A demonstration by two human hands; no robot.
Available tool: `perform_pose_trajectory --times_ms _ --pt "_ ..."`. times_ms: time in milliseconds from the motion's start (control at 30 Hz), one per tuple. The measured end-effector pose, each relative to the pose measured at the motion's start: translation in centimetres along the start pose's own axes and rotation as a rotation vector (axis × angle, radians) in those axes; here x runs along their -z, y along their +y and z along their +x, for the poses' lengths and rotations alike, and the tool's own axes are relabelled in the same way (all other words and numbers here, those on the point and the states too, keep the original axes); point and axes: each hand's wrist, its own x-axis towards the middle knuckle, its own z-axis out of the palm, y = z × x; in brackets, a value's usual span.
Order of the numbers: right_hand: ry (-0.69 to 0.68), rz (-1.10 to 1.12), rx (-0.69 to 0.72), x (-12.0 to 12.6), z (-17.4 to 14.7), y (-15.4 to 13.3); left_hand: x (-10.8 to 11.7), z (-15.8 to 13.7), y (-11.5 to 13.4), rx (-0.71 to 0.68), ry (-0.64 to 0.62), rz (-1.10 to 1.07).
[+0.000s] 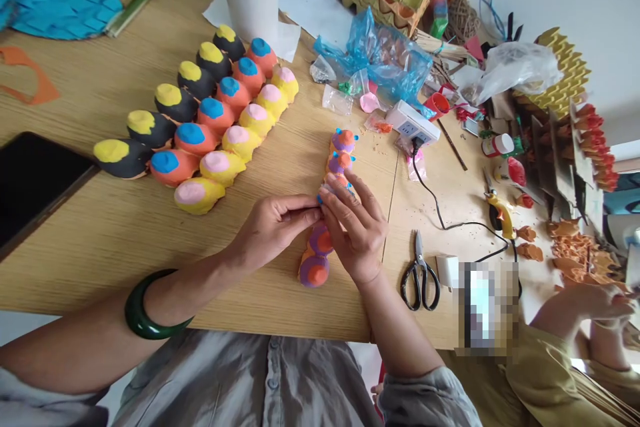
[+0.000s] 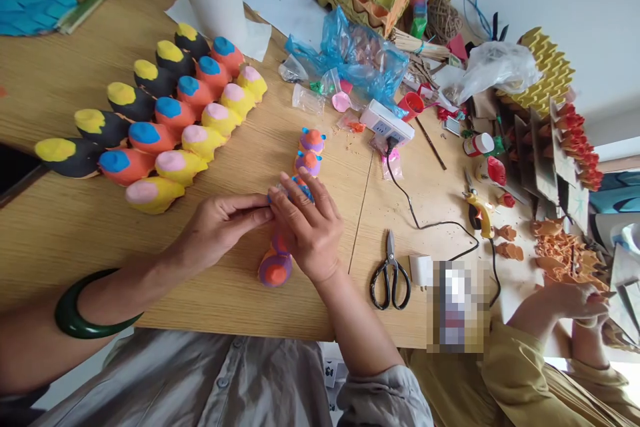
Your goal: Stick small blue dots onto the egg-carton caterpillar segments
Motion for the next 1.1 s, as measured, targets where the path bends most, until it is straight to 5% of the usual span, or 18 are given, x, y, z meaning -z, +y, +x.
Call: perform_pose_trajectory --times_ms 333,533,767,933,1100 --pt "0.06 -0.001 -0.115 -0.07 0.04 -0.2 0.08 0.13 -0.08 0.0 -0.041 -0.058" --pt "0.233 0.245 -0.375 -0.1 -0.33 -0.01 -0.29 -0.07 0.46 0.098 -0.027 -0.139" --pt "0.143 -0.03 -0.085 -0.05 -0.45 0.28 -0.17 0.11 -0.24 0.108 0.022 -0.175" --pt "0.319 -0.042 -0.197 0.22 -0.41 0.43 -0.28 0.01 0.05 0.136 0.0 -0.246" --pt "0.178 0.109 -0.213 0.28 -0.5 0.38 -0.18 -0.12 -0.1 0.103 -0.007 -0.248"
